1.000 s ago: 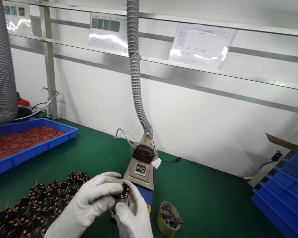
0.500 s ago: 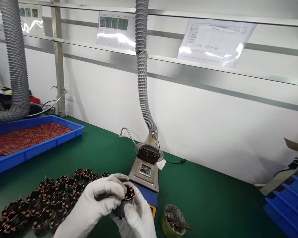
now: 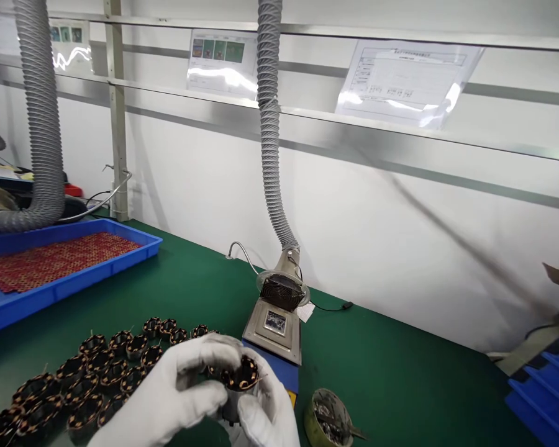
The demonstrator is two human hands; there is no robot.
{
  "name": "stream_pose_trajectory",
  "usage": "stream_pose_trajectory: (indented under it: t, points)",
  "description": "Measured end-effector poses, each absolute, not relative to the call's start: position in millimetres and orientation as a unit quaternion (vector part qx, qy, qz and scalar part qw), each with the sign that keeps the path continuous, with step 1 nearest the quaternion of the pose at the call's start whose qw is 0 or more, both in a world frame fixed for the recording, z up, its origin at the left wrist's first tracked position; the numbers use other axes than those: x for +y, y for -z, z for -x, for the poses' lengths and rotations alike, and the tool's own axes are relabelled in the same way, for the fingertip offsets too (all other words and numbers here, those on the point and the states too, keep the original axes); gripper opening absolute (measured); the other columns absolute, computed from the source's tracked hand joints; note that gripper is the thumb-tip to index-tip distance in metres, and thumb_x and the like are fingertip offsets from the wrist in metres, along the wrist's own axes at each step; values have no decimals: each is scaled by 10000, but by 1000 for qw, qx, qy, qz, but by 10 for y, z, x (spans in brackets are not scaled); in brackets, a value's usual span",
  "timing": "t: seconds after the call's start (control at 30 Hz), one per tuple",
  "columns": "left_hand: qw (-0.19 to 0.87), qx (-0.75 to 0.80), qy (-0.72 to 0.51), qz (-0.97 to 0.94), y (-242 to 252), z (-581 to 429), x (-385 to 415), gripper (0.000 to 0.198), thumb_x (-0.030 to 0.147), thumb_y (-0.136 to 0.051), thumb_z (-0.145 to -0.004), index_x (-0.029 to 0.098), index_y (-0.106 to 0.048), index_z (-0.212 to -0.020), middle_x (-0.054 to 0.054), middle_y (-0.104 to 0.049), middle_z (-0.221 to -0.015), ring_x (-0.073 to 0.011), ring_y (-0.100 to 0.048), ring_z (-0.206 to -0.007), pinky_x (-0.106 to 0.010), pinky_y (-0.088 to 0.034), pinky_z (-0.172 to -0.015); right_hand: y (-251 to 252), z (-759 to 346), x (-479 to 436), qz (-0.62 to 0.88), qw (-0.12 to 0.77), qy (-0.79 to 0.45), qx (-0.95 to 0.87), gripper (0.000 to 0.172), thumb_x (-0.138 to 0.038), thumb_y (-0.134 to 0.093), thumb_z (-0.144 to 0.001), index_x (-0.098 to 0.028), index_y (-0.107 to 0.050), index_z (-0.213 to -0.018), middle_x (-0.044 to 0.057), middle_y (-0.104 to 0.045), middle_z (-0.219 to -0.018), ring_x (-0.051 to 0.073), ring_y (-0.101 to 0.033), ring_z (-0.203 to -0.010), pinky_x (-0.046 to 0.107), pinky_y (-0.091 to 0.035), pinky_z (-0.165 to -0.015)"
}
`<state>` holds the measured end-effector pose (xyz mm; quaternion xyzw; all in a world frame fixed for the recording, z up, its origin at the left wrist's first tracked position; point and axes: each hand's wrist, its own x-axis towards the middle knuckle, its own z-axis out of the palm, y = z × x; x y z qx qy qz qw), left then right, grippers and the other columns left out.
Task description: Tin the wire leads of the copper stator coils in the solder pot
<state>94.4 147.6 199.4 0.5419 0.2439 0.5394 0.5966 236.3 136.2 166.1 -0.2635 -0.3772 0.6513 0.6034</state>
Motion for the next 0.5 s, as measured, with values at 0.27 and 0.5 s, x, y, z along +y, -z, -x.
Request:
stream_pose_trajectory:
  t: [0.27, 0.5]
  points:
    - [481, 175, -748, -422, -1943, -936, 1470, 94, 326, -754, -728, 272, -694, -678, 30, -681, -745, -156, -640, -874, -203, -503, -821, -1639, -2324, 1342, 255, 571, -671, -399, 488, -401, -839, -580, -199, -677, -994, 118, -684, -937, 265, -664, -781, 406, -528, -720]
    - [452, 254, -573, -634, -1962, -877, 1513, 187, 340, -720, -735, 263, -719, -905, -44, -710, -960, -209, -636, -931, -237, -505, -805, -1686, -2302, 1341, 259, 600, -671, -351, 449, -365, -848, -584, -213, -686, -974, 103, -677, -1020, 261, -643, -930, 398, -516, -810]
